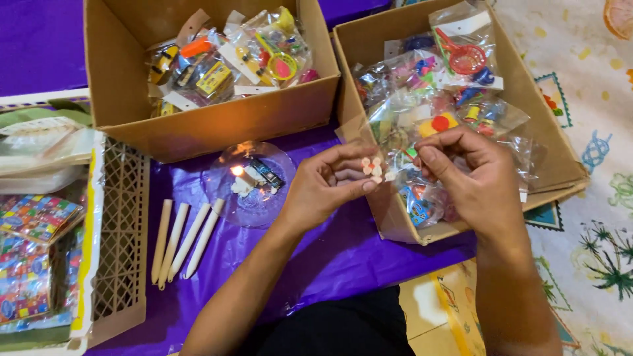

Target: Packaging small items into plastic bags and sealing the openings by carefully melting the plastic over a candle flame.

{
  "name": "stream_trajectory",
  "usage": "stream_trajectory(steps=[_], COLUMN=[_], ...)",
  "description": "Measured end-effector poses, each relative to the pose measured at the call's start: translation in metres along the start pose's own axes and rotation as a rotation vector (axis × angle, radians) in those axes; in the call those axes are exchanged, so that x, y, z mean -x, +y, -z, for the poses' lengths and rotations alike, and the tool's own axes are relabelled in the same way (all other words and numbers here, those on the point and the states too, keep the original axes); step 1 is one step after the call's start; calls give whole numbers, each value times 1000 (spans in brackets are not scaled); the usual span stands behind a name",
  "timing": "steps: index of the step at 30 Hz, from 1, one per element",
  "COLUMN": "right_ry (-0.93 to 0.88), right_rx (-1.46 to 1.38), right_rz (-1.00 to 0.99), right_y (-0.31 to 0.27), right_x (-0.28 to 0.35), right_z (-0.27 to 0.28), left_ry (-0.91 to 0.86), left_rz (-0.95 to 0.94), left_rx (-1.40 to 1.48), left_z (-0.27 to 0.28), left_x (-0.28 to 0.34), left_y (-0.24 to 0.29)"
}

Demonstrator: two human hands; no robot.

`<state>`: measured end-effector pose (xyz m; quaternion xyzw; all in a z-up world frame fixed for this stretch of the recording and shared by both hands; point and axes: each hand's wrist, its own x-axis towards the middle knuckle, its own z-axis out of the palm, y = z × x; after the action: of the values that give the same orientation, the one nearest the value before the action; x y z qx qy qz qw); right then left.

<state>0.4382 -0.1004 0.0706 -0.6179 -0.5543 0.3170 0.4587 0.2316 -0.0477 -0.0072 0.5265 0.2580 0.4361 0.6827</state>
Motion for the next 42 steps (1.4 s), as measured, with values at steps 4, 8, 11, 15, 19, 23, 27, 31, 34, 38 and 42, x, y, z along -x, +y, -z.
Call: stream_trajectory(steps=[4, 8, 11, 15, 19, 23, 27, 31, 34, 38, 42], right_ry=[-23, -104, -204, -404, -447, -432, -367, -312, -366, -451, -534], right_rx=[30, 51, 116, 179, 172, 13, -72, 78, 89, 32, -45], right_rz=[-74, 44, 128, 292, 228, 100, 220, 323, 343, 336, 243], right_y=[-15, -17, -23, -31, -35, -23, -8, -4, 4, 15, 26], right_x=[5, 6, 8, 8, 13, 19, 25, 32, 30, 26, 28], right_z=[-12, -24, -30, -43, -61, -80, -99, -111, -117, -126, -134], left_ry=[38, -12, -48, 38, 131, 253, 346, 244, 250, 215, 160], left_rz=[26, -26, -69, -183, -81, -103, -189, -81, -24, 9, 137], left_rx=[16, 38, 71, -249, -351, -165, -32, 29, 68, 101, 162], left_z=[11, 22, 33, 43, 45, 54, 72, 75, 78, 84, 87], left_x=[17, 33, 43, 57, 67, 73, 74, 84, 89, 94, 99], left_y=[3, 9, 14, 23, 26, 7, -26, -27, -40, -35, -47])
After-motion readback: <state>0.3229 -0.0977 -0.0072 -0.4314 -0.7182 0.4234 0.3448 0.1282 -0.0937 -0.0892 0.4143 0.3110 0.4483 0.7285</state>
